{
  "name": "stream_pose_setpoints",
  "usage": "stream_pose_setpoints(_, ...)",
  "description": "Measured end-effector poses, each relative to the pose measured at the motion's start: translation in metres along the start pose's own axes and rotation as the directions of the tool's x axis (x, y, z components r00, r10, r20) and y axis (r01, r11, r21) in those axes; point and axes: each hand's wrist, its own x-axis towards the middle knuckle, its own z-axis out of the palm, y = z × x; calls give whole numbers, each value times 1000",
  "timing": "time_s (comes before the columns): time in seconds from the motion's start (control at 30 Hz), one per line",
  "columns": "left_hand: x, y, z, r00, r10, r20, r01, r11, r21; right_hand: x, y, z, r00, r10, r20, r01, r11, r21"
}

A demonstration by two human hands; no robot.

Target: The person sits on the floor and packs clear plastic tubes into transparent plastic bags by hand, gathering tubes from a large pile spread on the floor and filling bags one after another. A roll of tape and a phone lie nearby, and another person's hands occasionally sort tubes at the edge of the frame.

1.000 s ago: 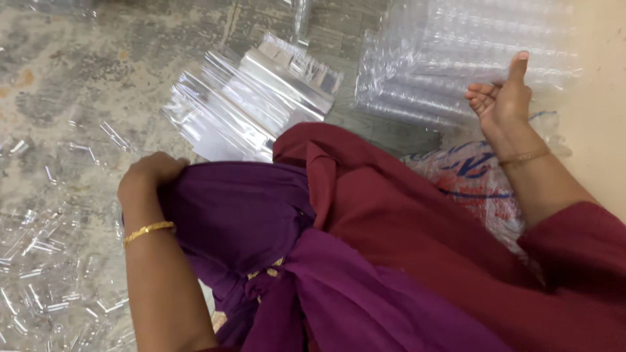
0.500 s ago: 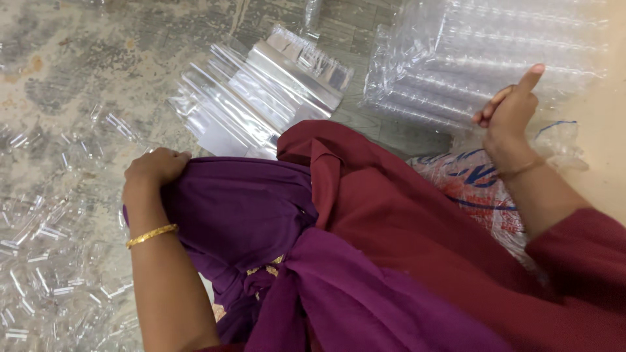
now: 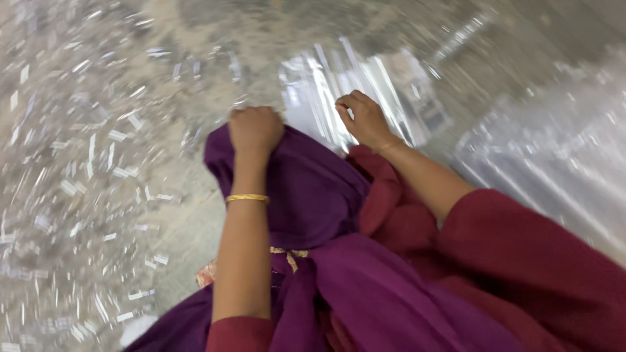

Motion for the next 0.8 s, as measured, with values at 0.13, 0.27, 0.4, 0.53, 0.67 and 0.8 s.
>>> stream_pose_setpoints(0.13,-28,13,-2,940,30,-340,-89,983,-162,18,40,74,998,20,61,-10,985,-171)
stream_pose_setpoints(0.27,-79,5,-9,837,14,-547,-321,823,-469,8,58,106,993,-19,119,49,965,-259)
stream_pose_setpoints(0.4,-133,-24,-20,965,-95,-246,-168,498,-851,37,28,100,996,85,-28,-82,992,91)
stream_pose_setpoints(0.53,-209,-80,-30,965,-206,161,185,99,-978,76,-81,78,976,-198,-86,216,885,413)
stream_pose_setpoints(0.67,-286,-125,-15,929,-312,200,146,-187,-971,50,-205,99,865,-487,122,333,738,586)
stream_pose_setpoints(0.8,-305,-146,28,725,-603,334,53,-435,-899,-10,-266,159,588,-720,368,157,548,822)
